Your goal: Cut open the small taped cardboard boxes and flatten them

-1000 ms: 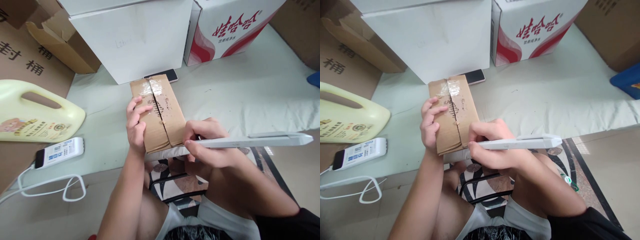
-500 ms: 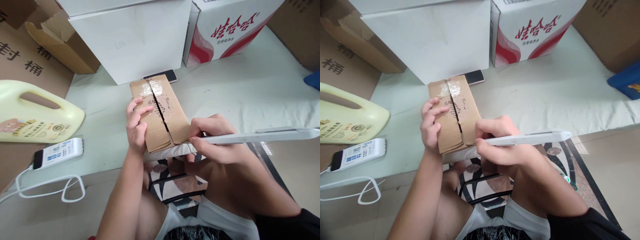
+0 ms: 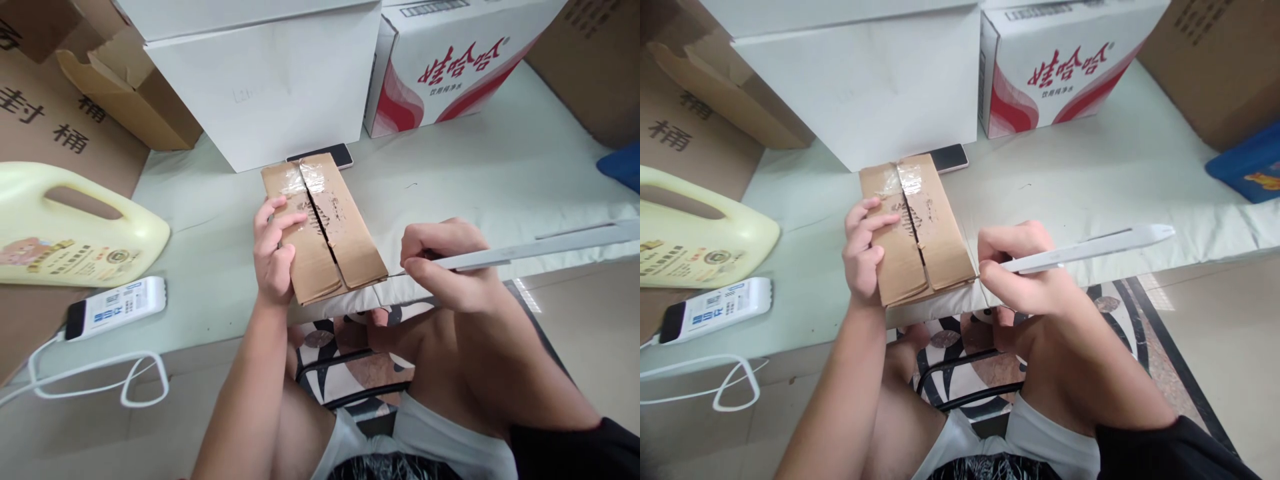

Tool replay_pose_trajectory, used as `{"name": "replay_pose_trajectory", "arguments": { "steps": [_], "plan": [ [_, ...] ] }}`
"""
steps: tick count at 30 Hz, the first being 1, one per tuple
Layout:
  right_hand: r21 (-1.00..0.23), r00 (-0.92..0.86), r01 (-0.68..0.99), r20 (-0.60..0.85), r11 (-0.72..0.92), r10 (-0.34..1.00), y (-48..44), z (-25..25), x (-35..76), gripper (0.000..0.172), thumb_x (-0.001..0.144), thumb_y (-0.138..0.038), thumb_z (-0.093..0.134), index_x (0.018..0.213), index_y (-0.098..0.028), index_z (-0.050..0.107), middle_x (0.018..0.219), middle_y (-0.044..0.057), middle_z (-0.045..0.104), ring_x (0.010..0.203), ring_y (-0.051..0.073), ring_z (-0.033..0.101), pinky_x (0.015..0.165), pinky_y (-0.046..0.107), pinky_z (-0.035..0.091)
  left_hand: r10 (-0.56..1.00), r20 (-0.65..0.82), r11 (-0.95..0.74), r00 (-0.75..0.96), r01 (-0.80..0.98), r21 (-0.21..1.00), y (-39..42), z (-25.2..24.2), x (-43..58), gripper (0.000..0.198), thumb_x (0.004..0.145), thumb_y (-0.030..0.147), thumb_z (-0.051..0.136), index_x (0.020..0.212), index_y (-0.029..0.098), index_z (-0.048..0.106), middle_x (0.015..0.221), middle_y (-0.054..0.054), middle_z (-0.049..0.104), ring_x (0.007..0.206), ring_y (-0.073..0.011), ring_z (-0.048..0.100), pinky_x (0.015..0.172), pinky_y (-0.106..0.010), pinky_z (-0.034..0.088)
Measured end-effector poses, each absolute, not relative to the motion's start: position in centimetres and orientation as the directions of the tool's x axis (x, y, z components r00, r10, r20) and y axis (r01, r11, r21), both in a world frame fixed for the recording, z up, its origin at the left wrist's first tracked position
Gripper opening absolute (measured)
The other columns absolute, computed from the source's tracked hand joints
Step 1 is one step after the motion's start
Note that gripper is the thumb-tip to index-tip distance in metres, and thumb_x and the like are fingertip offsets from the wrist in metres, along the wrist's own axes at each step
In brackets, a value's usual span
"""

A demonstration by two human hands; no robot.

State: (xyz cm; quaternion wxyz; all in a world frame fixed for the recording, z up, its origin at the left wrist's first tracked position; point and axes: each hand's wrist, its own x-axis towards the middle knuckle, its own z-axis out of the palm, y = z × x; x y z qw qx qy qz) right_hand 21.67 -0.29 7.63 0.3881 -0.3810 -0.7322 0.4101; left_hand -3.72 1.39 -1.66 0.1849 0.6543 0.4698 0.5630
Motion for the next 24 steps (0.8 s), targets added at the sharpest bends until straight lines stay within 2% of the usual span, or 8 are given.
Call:
{"name": "replay_pose_trajectory", "arguments": {
  "steps": [2, 4, 7, 14, 20, 24],
  "plan": [
    [-0.918, -0.342, 0.143, 0.306, 0.371, 0.889, -0.3, 6.8, 21.8, 0.021, 0.073, -0.015, 0.057, 0.056, -0.023, 0.049, 0.044, -0.006, 0.039, 0.04, 0.008, 0.03, 0.041, 0.028, 0.019, 0.827, 0.558, -0.485, -0.074, 0.409, 0.773, 1.4, -1.6, -3.7, 0.038, 0.092, 0.05, 0.047, 0.109, 0.028, 0.074, 0.141, -0.007, 0.056, 0.144, -0.0341, 0.045, 0.126, -0.054, 0.036],
    [-0.923, -0.202, 0.026, 0.372, 0.385, 0.906, -0.1, 5.7, 21.9, 0.018, 0.075, -0.017, 0.056, 0.059, -0.023, 0.052, 0.048, -0.004, 0.041, 0.043, 0.01, 0.033, 0.042, 0.029, 0.023, 0.827, 0.557, -0.486, -0.075, 0.404, 0.775, 1.4, -1.6, -3.7, 0.038, 0.092, 0.049, 0.047, 0.109, 0.028, 0.074, 0.141, -0.007, 0.056, 0.145, -0.0344, 0.045, 0.127, -0.055, 0.035],
    [-0.935, -0.03, 0.042, 0.352, 0.353, 0.936, 0.4, 4.5, 21.8, 0.017, 0.078, -0.018, 0.057, 0.061, -0.024, 0.055, 0.051, -0.003, 0.044, 0.045, 0.012, 0.035, 0.044, 0.03, 0.026, 0.824, 0.562, -0.493, -0.08, 0.39, 0.778, 1.4, -1.7, -3.7, 0.038, 0.091, 0.049, 0.047, 0.108, 0.028, 0.074, 0.141, -0.007, 0.056, 0.144, -0.0346, 0.046, 0.127, -0.055, 0.034],
    [-0.946, -0.061, 0.162, 0.273, 0.28, 0.96, 0.9, 4.4, 21.0, 0.023, 0.081, -0.019, 0.062, 0.06, -0.025, 0.052, 0.05, -0.002, 0.043, 0.047, 0.012, 0.035, 0.044, 0.031, 0.025, 0.841, 0.533, -0.461, -0.091, 0.394, 0.795, 1.5, -1.6, -3.7, 0.041, 0.091, 0.054, 0.047, 0.108, 0.028, 0.074, 0.14, -0.008, 0.055, 0.144, -0.0356, 0.045, 0.128, -0.057, 0.032],
    [-0.953, 0.101, -0.063, 0.289, 0.296, 0.952, 1.0, 4.2, 21.1, 0.017, 0.076, -0.017, 0.057, 0.06, -0.024, 0.055, 0.046, -0.004, 0.039, 0.041, 0.011, 0.032, 0.042, 0.03, 0.019, 0.831, 0.549, -0.48, -0.092, 0.38, 0.79, 1.5, -1.8, -3.7, 0.041, 0.091, 0.055, 0.048, 0.108, 0.029, 0.074, 0.14, -0.007, 0.055, 0.145, -0.0347, 0.045, 0.128, -0.055, 0.034],
    [-0.96, 0.104, -0.093, 0.254, 0.264, 0.962, 1.0, 4.3, 21.0, 0.015, 0.071, -0.014, 0.056, 0.059, -0.024, 0.056, 0.045, -0.004, 0.041, 0.041, 0.01, 0.033, 0.042, 0.03, 0.019, 0.834, 0.547, -0.481, -0.078, 0.381, 0.789, 1.5, -1.8, -3.7, 0.038, 0.092, 0.051, 0.048, 0.109, 0.029, 0.074, 0.142, -0.006, 0.055, 0.145, -0.0343, 0.045, 0.127, -0.055, 0.034]
  ]
}}
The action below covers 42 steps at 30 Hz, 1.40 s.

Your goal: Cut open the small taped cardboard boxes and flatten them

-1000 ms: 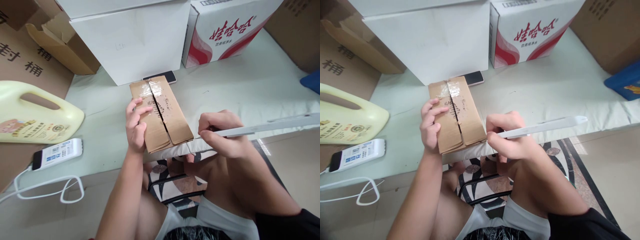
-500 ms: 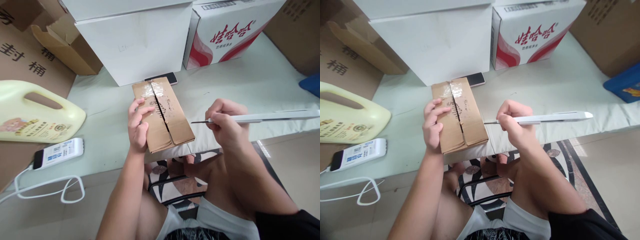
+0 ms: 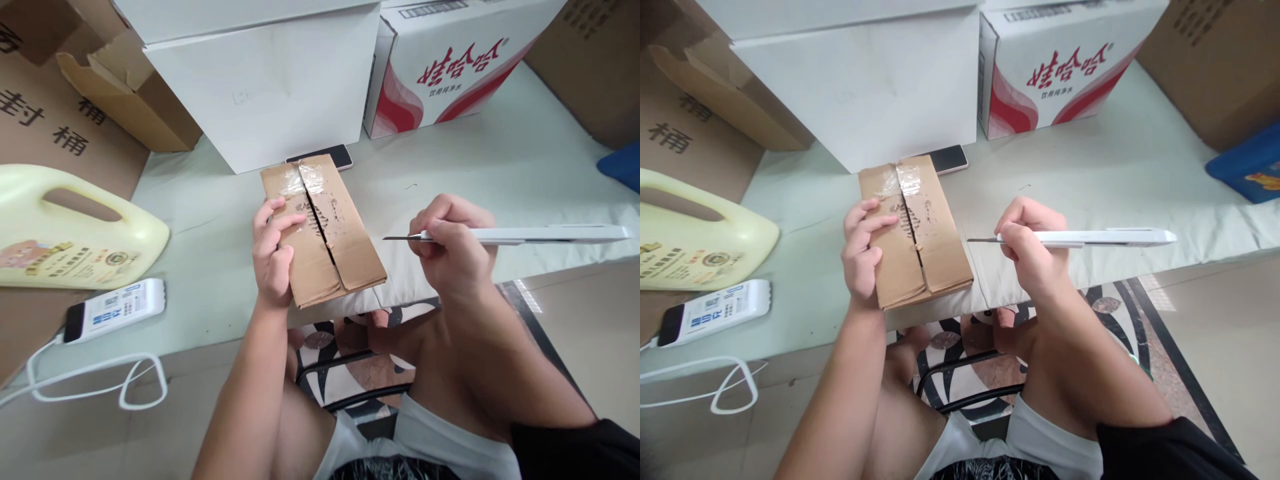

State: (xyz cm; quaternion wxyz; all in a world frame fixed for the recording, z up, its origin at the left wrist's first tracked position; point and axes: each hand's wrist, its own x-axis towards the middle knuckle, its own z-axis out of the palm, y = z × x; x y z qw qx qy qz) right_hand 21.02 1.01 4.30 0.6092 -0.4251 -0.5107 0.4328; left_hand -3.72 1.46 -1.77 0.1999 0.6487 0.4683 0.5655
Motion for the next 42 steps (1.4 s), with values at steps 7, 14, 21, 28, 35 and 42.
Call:
{"name": "replay_pose_trajectory", "arguments": {
  "steps": [7, 14, 21, 28, 35, 42],
  "plan": [
    [-0.96, 0.071, -0.031, 0.277, 0.28, 0.958, 1.0, 3.9, 21.0, 0.018, 0.076, -0.017, 0.057, 0.059, -0.025, 0.057, 0.048, -0.003, 0.046, 0.041, 0.011, 0.035, 0.042, 0.031, 0.023, 0.827, 0.557, -0.497, -0.076, 0.365, 0.788, 1.4, -1.7, -3.7, 0.034, 0.093, 0.043, 0.048, 0.109, 0.028, 0.074, 0.141, -0.006, 0.056, 0.144, -0.0339, 0.045, 0.126, -0.054, 0.035],
    [-0.959, 0.044, 0.014, 0.285, 0.284, 0.958, 1.0, 4.0, 20.7, 0.019, 0.076, -0.019, 0.057, 0.058, -0.026, 0.056, 0.047, -0.002, 0.045, 0.042, 0.012, 0.036, 0.043, 0.033, 0.025, 0.83, 0.551, -0.484, -0.085, 0.38, 0.788, 1.4, -1.7, -3.6, 0.036, 0.092, 0.043, 0.048, 0.109, 0.027, 0.074, 0.141, -0.006, 0.056, 0.145, -0.033, 0.045, 0.126, -0.053, 0.035],
    [-0.967, -0.013, -0.003, 0.255, 0.255, 0.967, 0.7, 3.5, 20.6, 0.017, 0.077, -0.018, 0.057, 0.061, -0.025, 0.059, 0.051, -0.002, 0.048, 0.046, 0.012, 0.037, 0.046, 0.032, 0.026, 0.828, 0.556, -0.493, -0.073, 0.378, 0.784, 1.3, -1.6, -3.7, 0.037, 0.093, 0.045, 0.047, 0.111, 0.027, 0.074, 0.142, -0.006, 0.056, 0.145, -0.0332, 0.045, 0.125, -0.052, 0.036],
    [-0.978, -0.093, 0.063, 0.192, 0.198, 0.977, 0.3, 3.2, 20.2, 0.019, 0.081, -0.025, 0.059, 0.062, -0.024, 0.057, 0.053, -0.003, 0.044, 0.049, 0.012, 0.036, 0.048, 0.03, 0.028, 0.82, 0.569, -0.513, -0.068, 0.355, 0.781, 1.3, -1.6, -3.7, 0.035, 0.093, 0.039, 0.048, 0.112, 0.027, 0.075, 0.142, -0.006, 0.056, 0.145, -0.0314, 0.047, 0.125, -0.05, 0.038],
    [-0.981, -0.103, 0.06, 0.18, 0.186, 0.978, 0.2, 3.4, 19.8, 0.018, 0.08, -0.025, 0.058, 0.062, -0.023, 0.057, 0.052, -0.003, 0.043, 0.048, 0.011, 0.035, 0.048, 0.029, 0.028, 0.827, 0.558, -0.494, -0.066, 0.388, 0.778, 1.3, -1.7, -3.8, 0.036, 0.094, 0.04, 0.047, 0.111, 0.026, 0.074, 0.142, -0.008, 0.056, 0.144, -0.0323, 0.046, 0.126, -0.053, 0.036],
    [-0.985, -0.101, 0.04, 0.163, 0.168, 0.981, 0.3, 3.2, 19.8, 0.018, 0.079, -0.026, 0.059, 0.062, -0.023, 0.057, 0.052, -0.004, 0.043, 0.048, 0.011, 0.034, 0.049, 0.029, 0.028, 0.812, 0.581, -0.525, -0.056, 0.365, 0.769, 1.3, -1.7, -3.7, 0.035, 0.093, 0.036, 0.047, 0.113, 0.027, 0.074, 0.143, -0.006, 0.055, 0.144, -0.0313, 0.047, 0.125, -0.051, 0.038]
  ]
}}
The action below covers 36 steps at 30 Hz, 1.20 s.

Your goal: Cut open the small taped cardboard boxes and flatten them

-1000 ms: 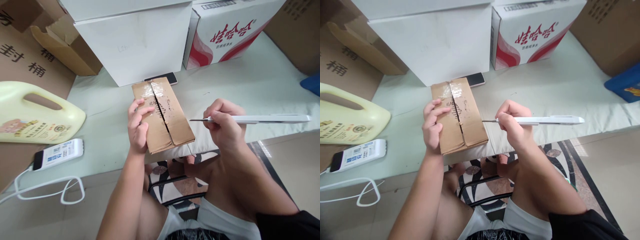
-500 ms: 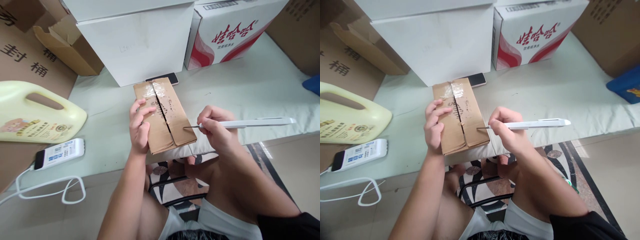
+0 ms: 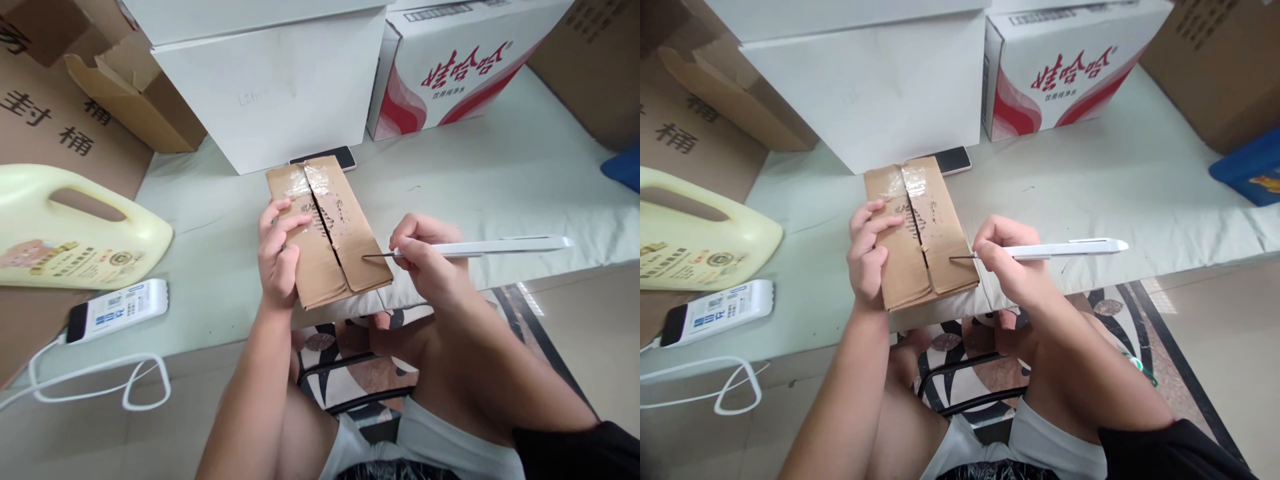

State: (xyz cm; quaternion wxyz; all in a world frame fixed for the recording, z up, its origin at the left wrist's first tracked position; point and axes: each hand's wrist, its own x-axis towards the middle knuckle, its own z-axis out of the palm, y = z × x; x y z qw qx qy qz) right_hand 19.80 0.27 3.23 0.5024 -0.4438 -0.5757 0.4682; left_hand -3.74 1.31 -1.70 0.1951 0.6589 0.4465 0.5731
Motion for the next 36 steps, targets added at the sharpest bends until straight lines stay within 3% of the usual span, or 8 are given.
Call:
{"name": "replay_pose_trajectory", "arguments": {
  "steps": [8, 12, 16, 20, 24, 29, 32, 36],
  "plan": [
    [-0.978, -0.073, 0.038, 0.201, 0.204, 0.977, 0.3, 2.9, 19.8, 0.017, 0.079, -0.024, 0.058, 0.062, -0.023, 0.057, 0.052, -0.004, 0.043, 0.048, 0.011, 0.034, 0.049, 0.029, 0.028, 0.828, 0.557, -0.495, -0.064, 0.383, 0.78, 1.3, -1.6, -3.9, 0.037, 0.094, 0.045, 0.047, 0.111, 0.026, 0.074, 0.142, -0.007, 0.055, 0.145, -0.033, 0.046, 0.126, -0.054, 0.035],
    [-0.967, 0.047, 0.049, 0.251, 0.248, 0.967, 0.5, 2.6, 19.9, 0.017, 0.079, -0.027, 0.056, 0.063, -0.024, 0.054, 0.051, -0.003, 0.044, 0.047, 0.012, 0.033, 0.047, 0.031, 0.027, 0.84, 0.538, -0.481, -0.069, 0.365, 0.797, 1.3, -1.5, -3.9, 0.038, 0.094, 0.048, 0.048, 0.11, 0.026, 0.075, 0.141, -0.008, 0.056, 0.145, -0.0336, 0.046, 0.127, -0.054, 0.033],
    [-0.957, 0.162, 0.042, 0.289, 0.286, 0.943, 1.0, 2.2, 20.1, 0.019, 0.09, -0.036, 0.053, 0.074, -0.027, 0.049, 0.053, -0.005, 0.036, 0.044, 0.012, 0.03, 0.046, 0.032, 0.024, 0.842, 0.533, -0.479, -0.081, 0.341, 0.809, 1.4, -1.4, -3.7, 0.036, 0.093, 0.047, 0.05, 0.109, 0.027, 0.075, 0.141, -0.008, 0.056, 0.145, -0.0336, 0.045, 0.127, -0.054, 0.033],
    [-0.938, 0.333, 0.125, 0.346, 0.323, 0.877, 2.5, 0.5, 20.6, 0.019, 0.096, -0.049, 0.05, 0.099, -0.031, 0.043, 0.063, -0.007, 0.036, 0.045, 0.013, 0.036, 0.047, 0.032, 0.027, 0.846, 0.525, -0.464, -0.097, 0.352, 0.813, 1.4, -1.5, -3.7, 0.037, 0.094, 0.05, 0.05, 0.107, 0.028, 0.076, 0.14, -0.007, 0.057, 0.144, -0.0337, 0.046, 0.127, -0.054, 0.033],
    [-0.944, 0.361, 0.281, 0.271, 0.173, 0.892, 4.1, -1.9, 20.8, 0.023, 0.091, -0.046, 0.056, 0.098, -0.029, 0.042, 0.073, -0.004, 0.045, 0.055, 0.014, 0.045, 0.053, 0.031, 0.035, 0.822, 0.565, -0.508, -0.072, 0.355, 0.785, 1.5, -1.5, -3.9, 0.036, 0.095, 0.048, 0.05, 0.109, 0.028, 0.076, 0.14, -0.007, 0.057, 0.142, -0.0326, 0.048, 0.126, -0.052, 0.036],
    [-0.887, 0.187, 0.461, 0.118, 0.019, 0.975, 3.9, -3.1, 19.8, 0.022, 0.085, -0.046, 0.06, 0.089, -0.026, 0.051, 0.072, -0.002, 0.054, 0.063, 0.016, 0.048, 0.059, 0.031, 0.037, 0.82, 0.569, -0.513, -0.062, 0.36, 0.779, 1.4, -1.6, -3.8, 0.037, 0.096, 0.047, 0.048, 0.111, 0.028, 0.075, 0.141, -0.007, 0.057, 0.143, -0.0318, 0.048, 0.126, -0.052, 0.036],
    [-0.833, 0.003, 0.551, 0.054, 0.044, 0.999, 3.5, -3.3, 19.3, 0.02, 0.085, -0.046, 0.059, 0.089, -0.026, 0.058, 0.074, -0.001, 0.06, 0.066, 0.017, 0.05, 0.061, 0.03, 0.036, 0.815, 0.576, -0.521, -0.063, 0.357, 0.775, 1.3, -1.7, -3.8, 0.037, 0.096, 0.048, 0.048, 0.111, 0.027, 0.075, 0.141, -0.008, 0.057, 0.142, -0.0318, 0.049, 0.125, -0.053, 0.037],
    [-0.682, -0.168, 0.719, 0.014, 0.133, 0.986, 3.9, -3.7, 19.7, 0.017, 0.085, -0.033, 0.056, 0.099, -0.027, 0.066, 0.095, 0.005, 0.069, 0.073, 0.02, 0.054, 0.062, 0.031, 0.033, 0.813, 0.58, -0.533, -0.048, 0.337, 0.776, 1.3, -1.6, -4.1, 0.035, 0.096, 0.045, 0.05, 0.113, 0.028, 0.075, 0.143, -0.008, 0.056, 0.143, -0.032, 0.049, 0.125, -0.053, 0.038]
  ]
}}
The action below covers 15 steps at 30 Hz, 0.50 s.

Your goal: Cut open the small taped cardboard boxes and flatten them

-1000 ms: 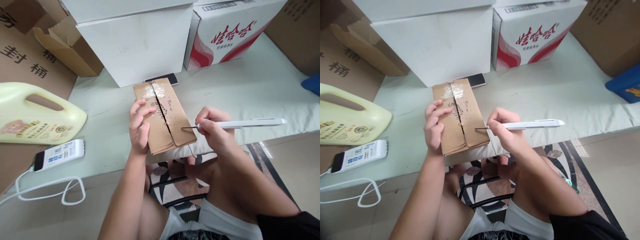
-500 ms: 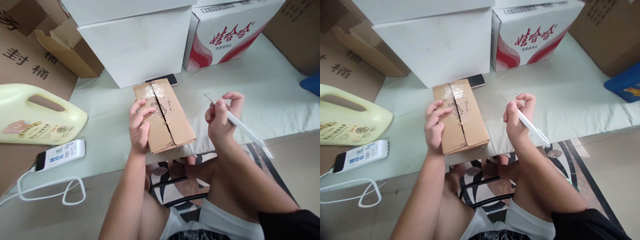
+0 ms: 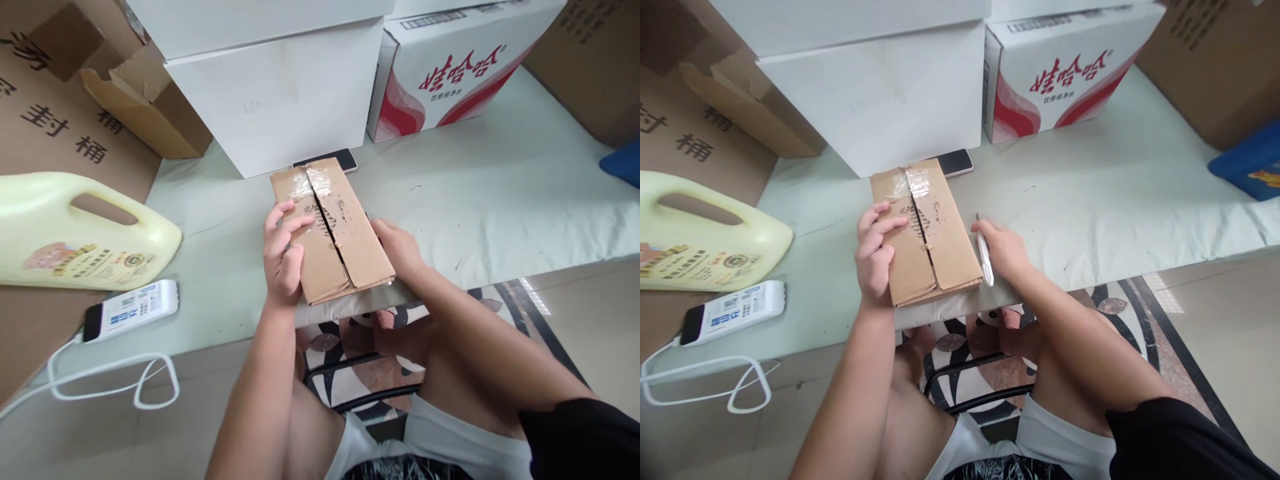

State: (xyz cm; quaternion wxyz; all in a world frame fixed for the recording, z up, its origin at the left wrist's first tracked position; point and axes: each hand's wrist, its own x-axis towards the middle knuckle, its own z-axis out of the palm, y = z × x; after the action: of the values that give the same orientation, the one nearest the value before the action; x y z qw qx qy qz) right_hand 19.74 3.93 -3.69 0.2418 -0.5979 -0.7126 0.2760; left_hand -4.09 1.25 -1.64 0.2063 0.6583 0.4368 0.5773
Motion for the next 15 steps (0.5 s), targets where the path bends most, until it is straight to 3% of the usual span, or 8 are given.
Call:
{"name": "replay_pose_trajectory", "arguments": {
  "steps": [6, 12, 15],
  "plan": [
    [-0.568, -0.274, 0.792, 0.0, 0.226, 0.962, 4.32, -3.58, 20.22, 0.026, 0.09, -0.026, 0.051, 0.107, -0.027, 0.07, 0.097, 0.007, 0.067, 0.066, 0.018, 0.048, 0.057, 0.031, 0.028, 0.839, 0.542, -0.496, -0.042, 0.349, 0.795, 1.27, -1.33, -4.4, 0.034, 0.094, 0.042, 0.049, 0.11, 0.028, 0.076, 0.142, -0.007, 0.056, 0.143, -0.0323, 0.049, 0.127, -0.054, 0.035],
    [-0.592, -0.287, 0.77, 0.01, 0.237, 0.958, 4.33, -3.85, 20.24, 0.027, 0.088, -0.023, 0.051, 0.097, -0.023, 0.076, 0.097, 0.01, 0.063, 0.073, 0.02, 0.053, 0.063, 0.033, 0.039, 0.841, 0.538, -0.486, -0.055, 0.359, 0.797, 1.19, -1.27, -4.72, 0.035, 0.095, 0.047, 0.05, 0.11, 0.029, 0.076, 0.143, -0.006, 0.057, 0.145, -0.0322, 0.048, 0.128, -0.054, 0.034],
    [-0.666, -0.268, 0.712, 0.035, 0.222, 0.963, 4.24, -3.91, 20.27, 0.033, 0.092, -0.026, 0.046, 0.095, -0.02, 0.079, 0.092, 0.011, 0.062, 0.079, 0.022, 0.057, 0.072, 0.037, 0.048, 0.832, 0.553, -0.505, -0.049, 0.346, 0.791, 1.2, -1.36, -4.8, 0.037, 0.096, 0.05, 0.051, 0.111, 0.028, 0.076, 0.144, -0.007, 0.057, 0.145, -0.0316, 0.048, 0.128, -0.052, 0.034]
  ]
}}
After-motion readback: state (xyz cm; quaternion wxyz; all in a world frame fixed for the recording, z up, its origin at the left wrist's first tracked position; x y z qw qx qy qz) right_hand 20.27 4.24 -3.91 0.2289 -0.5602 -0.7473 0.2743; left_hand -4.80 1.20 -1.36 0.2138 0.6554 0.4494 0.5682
